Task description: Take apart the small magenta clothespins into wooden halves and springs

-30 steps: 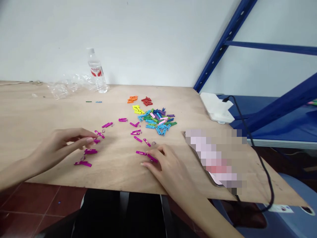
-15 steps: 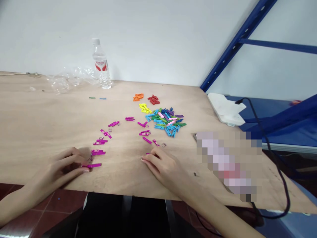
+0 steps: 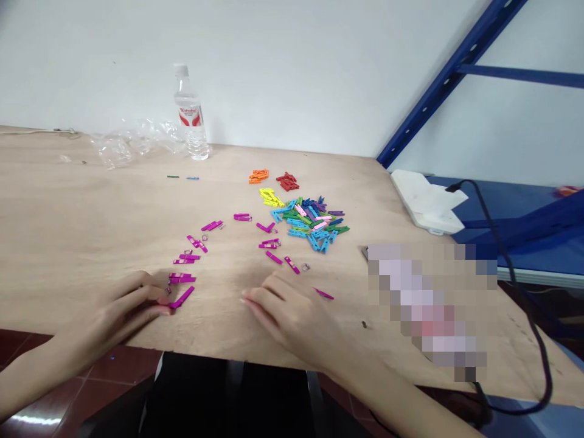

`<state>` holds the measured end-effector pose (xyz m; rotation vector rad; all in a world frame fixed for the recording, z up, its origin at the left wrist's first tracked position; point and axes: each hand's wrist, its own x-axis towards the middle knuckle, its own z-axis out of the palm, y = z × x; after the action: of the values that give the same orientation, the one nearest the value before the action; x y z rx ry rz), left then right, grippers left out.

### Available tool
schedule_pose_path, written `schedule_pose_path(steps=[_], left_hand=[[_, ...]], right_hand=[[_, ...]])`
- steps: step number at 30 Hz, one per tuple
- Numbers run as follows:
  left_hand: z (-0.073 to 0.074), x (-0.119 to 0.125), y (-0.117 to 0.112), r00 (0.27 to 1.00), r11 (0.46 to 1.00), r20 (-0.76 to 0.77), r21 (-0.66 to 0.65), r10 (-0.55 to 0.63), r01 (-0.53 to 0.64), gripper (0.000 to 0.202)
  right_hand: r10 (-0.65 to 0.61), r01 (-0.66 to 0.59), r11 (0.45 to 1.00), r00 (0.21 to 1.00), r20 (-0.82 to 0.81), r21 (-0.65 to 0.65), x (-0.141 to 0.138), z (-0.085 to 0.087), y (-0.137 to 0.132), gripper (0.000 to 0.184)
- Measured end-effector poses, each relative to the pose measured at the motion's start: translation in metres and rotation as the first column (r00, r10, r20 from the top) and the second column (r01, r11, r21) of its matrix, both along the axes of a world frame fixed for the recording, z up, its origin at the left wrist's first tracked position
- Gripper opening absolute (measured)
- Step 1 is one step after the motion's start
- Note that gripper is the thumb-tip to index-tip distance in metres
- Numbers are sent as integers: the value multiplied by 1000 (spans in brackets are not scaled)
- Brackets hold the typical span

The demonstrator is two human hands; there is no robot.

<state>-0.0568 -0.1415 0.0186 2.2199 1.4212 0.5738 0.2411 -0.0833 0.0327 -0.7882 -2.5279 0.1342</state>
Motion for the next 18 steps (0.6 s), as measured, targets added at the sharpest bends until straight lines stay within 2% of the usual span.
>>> schedule_pose_path(steps=[3,6,9,12,15,18], left_hand=[[-3,-1,-5,996,996,-37,32,79,-77,17],[-6,-3,-10,982,982,-65,71,177,-173,23],[-9,-4,-13,984,984,-66,76,163,-158,25],[-11,-2,-14,989,990,-56,62,134,-130,22],[-9,6,-14,996,994,-14,69,84,-83,21],[-4,20,-11,1000,999,14,51,-9,9,22]], right_hand=[[104,-101,994,992,74,-50,-34,5,-3,18],[193,-193,981,972,134,-16,-66,1,-2,21],[225,-227,974,961,163,-10,-82,-6,-1,19],[187,-181,982,977,105,-60,-76,-12,-2,16],[157,-149,977,987,41,-150,-55,-12,-3,14],[120,-113,976,992,27,-187,-33,-9,-4,17]])
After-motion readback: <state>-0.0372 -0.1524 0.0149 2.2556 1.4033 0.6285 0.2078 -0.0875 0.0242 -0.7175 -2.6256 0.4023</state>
